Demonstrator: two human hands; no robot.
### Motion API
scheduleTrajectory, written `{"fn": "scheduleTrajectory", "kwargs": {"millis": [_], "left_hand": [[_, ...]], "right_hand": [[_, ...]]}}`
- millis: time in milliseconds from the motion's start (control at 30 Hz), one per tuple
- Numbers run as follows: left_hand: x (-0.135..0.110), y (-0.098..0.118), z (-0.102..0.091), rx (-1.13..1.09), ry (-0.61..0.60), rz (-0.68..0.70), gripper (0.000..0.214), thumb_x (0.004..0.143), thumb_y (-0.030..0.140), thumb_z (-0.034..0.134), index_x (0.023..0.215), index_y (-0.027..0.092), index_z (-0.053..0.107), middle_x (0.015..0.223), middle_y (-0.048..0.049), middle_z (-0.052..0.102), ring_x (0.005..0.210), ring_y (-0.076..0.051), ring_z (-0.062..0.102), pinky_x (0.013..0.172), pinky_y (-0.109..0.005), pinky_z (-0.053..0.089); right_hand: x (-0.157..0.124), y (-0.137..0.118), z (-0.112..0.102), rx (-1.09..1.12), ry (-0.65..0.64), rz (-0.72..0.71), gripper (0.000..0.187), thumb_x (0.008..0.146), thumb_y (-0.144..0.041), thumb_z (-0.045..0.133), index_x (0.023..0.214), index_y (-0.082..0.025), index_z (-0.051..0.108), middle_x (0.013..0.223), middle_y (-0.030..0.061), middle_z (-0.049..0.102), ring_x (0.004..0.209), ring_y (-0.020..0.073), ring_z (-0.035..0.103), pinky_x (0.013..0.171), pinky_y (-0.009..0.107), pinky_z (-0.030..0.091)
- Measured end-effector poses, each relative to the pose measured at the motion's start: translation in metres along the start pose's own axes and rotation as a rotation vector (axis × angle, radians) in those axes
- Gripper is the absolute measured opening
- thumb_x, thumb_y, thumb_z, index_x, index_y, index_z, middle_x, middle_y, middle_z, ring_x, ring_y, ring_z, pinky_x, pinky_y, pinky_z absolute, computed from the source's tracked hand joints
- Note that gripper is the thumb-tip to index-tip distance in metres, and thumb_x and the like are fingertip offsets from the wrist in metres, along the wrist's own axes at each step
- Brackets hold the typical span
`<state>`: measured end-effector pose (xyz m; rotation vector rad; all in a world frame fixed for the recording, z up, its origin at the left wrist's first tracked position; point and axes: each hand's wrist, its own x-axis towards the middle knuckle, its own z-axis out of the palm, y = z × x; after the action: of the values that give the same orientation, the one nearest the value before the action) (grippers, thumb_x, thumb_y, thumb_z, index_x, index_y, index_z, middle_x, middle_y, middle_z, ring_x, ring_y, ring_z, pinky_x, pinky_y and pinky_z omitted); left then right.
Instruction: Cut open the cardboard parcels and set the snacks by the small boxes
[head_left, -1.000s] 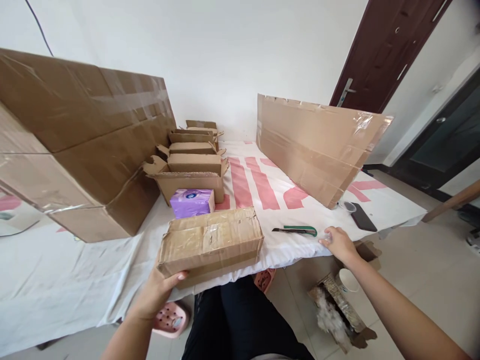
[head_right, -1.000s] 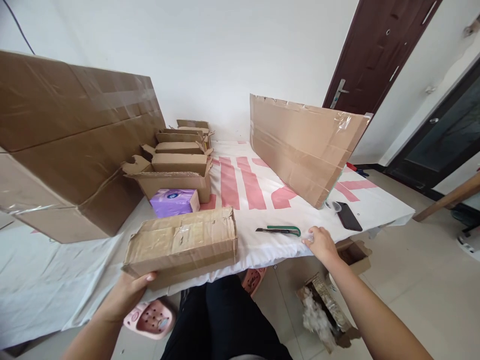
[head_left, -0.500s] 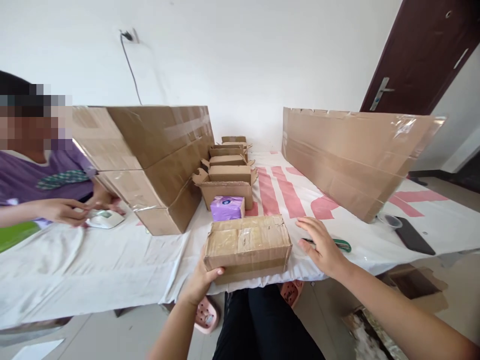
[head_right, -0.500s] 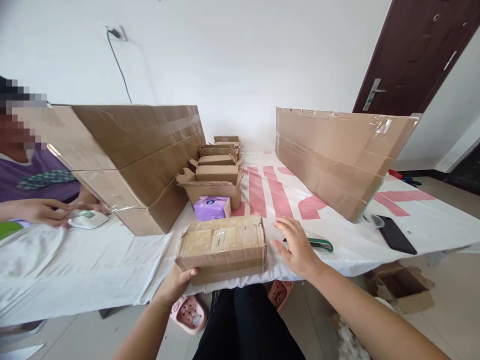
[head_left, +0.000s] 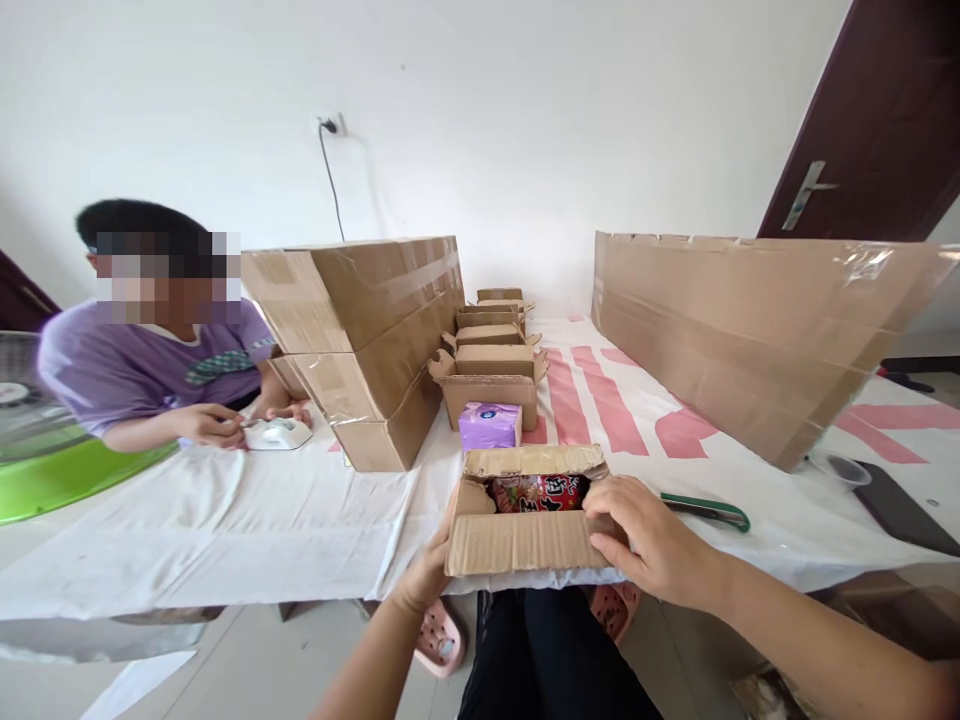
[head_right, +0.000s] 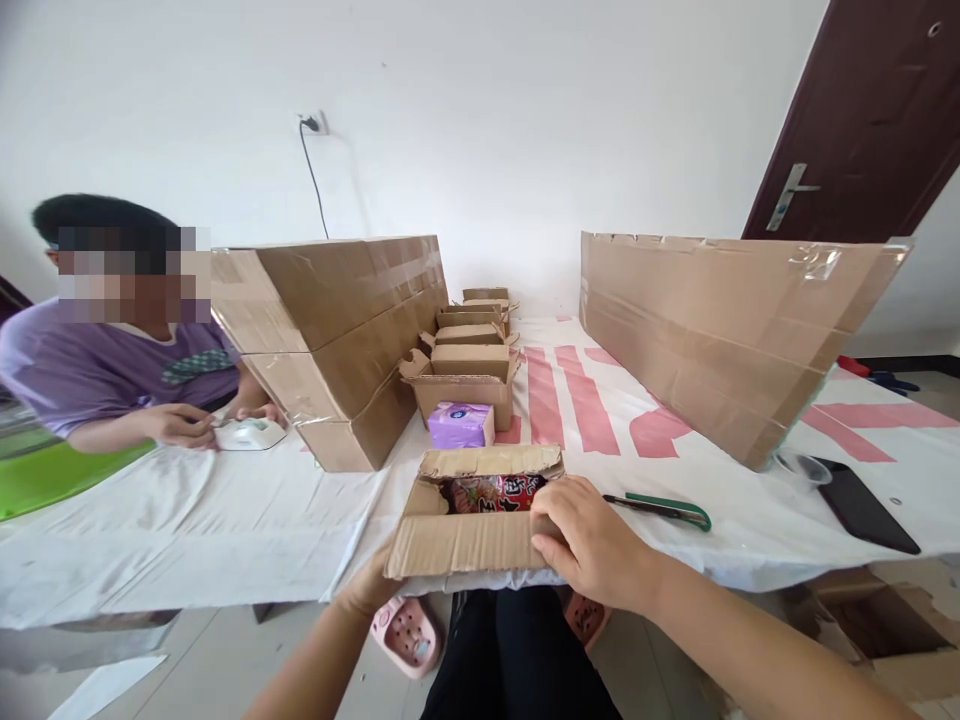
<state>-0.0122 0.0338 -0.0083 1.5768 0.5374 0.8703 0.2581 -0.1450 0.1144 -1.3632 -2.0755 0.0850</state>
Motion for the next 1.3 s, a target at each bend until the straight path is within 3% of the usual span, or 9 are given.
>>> {"fn": "scheduleTrajectory", "kwargs": {"millis": [67, 233, 400, 533, 667, 800, 1033, 1167, 1300], "left_hand": [[0.003, 0.02, -0.008, -0.076, 0.007, 0.007, 0.07, 0.078, 0.063, 0.054, 0.137, 0.025, 0.048, 0.14, -0.0114, 0.051, 0.138, -0.034, 0.035, 0.111, -0.055, 0.031], [0.01, 0.094, -0.011, 0.136, 0.352, 0.204, 0.032, 0.085, 0.044, 0.059, 0.109, 0.022, 0.061, 0.109, -0.0071, 0.066, 0.111, -0.025, 0.057, 0.1, -0.04, 0.042], [0.02, 0.147, 0.038, 0.722, -0.327, 0.245, 0.029, 0.097, 0.032, 0.037, 0.109, 0.023, 0.062, 0.103, -0.0054, 0.069, 0.094, -0.02, 0.063, 0.084, -0.032, 0.049], [0.034, 0.151, 0.057, 1.181, -0.57, 0.305, 0.034, 0.097, 0.037, 0.039, 0.113, 0.022, 0.064, 0.111, -0.0082, 0.069, 0.107, -0.026, 0.061, 0.103, -0.046, 0.038], [0.042, 0.151, 0.044, 1.416, -0.48, 0.299, 0.045, 0.091, 0.058, 0.045, 0.102, 0.021, 0.069, 0.138, -0.0138, 0.053, 0.137, -0.037, 0.036, 0.112, -0.061, 0.019], [0.041, 0.158, 0.028, 1.507, -0.369, 0.299, 0.043, 0.086, 0.055, 0.055, 0.106, 0.018, 0.062, 0.155, -0.0163, 0.03, 0.143, -0.036, 0.026, 0.112, -0.055, 0.024], [0.034, 0.165, 0.023, 1.61, -0.275, 0.298, 0.027, 0.08, 0.025, 0.066, 0.106, 0.019, 0.06, 0.123, -0.0112, 0.06, 0.117, -0.03, 0.052, 0.095, -0.044, 0.043], [0.032, 0.166, 0.034, 1.7, -0.458, 0.396, 0.017, 0.087, 0.015, 0.053, 0.085, 0.02, 0.069, 0.1, -0.0108, 0.064, 0.098, -0.027, 0.055, 0.084, -0.042, 0.041], [0.033, 0.166, 0.044, 1.84, -0.528, 0.281, 0.022, 0.086, 0.015, 0.052, 0.082, 0.017, 0.073, 0.093, -0.0149, 0.065, 0.093, -0.029, 0.056, 0.075, -0.04, 0.04]], "right_hand": [[0.011, -0.003, -0.004, -0.063, -0.11, -0.015, 0.02, 0.092, -0.022, 0.049, 0.111, -0.018, 0.055, 0.105, 0.0093, 0.064, 0.101, 0.0224, 0.055, 0.095, 0.043, 0.039], [0.037, -0.01, -0.016, -0.287, -0.453, 0.015, 0.029, 0.093, -0.041, 0.049, 0.094, -0.018, 0.066, 0.089, 0.008, 0.07, 0.094, 0.0263, 0.057, 0.096, 0.05, 0.035], [0.044, -0.01, -0.011, -0.429, -0.405, -0.064, 0.045, 0.085, -0.058, 0.055, 0.085, -0.017, 0.072, 0.081, 0.0116, 0.072, 0.102, 0.0358, 0.055, 0.101, 0.063, 0.027], [0.039, -0.004, -0.01, -0.569, -0.251, -0.098, 0.037, 0.089, -0.051, 0.055, 0.078, -0.019, 0.072, 0.083, 0.0112, 0.071, 0.103, 0.0338, 0.056, 0.101, 0.062, 0.029], [0.035, 0.0, -0.022, -0.572, -0.137, -0.099, 0.02, 0.091, -0.036, 0.056, 0.094, -0.019, 0.066, 0.103, 0.0121, 0.069, 0.103, 0.0295, 0.057, 0.094, 0.052, 0.041], [0.038, 0.005, -0.033, -0.612, -0.127, -0.02, 0.006, 0.085, -0.021, 0.062, 0.09, -0.017, 0.064, 0.093, 0.0094, 0.068, 0.092, 0.0269, 0.06, 0.083, 0.043, 0.046], [0.035, 0.021, -0.037, -0.65, -0.198, -0.047, 0.023, 0.082, -0.003, 0.056, 0.084, -0.019, 0.071, 0.101, 0.009, 0.067, 0.1, 0.0258, 0.057, 0.084, 0.042, 0.043], [0.028, 0.021, -0.033, -0.615, -0.261, -0.149, 0.027, 0.085, -0.007, 0.055, 0.08, -0.023, 0.075, 0.113, 0.0091, 0.065, 0.116, 0.0292, 0.05, 0.091, 0.047, 0.041], [0.023, 0.023, -0.029, -0.712, -0.193, -0.101, 0.031, 0.084, -0.004, 0.05, 0.094, -0.019, 0.075, 0.113, 0.0147, 0.065, 0.111, 0.0319, 0.054, 0.086, 0.047, 0.043]]}}
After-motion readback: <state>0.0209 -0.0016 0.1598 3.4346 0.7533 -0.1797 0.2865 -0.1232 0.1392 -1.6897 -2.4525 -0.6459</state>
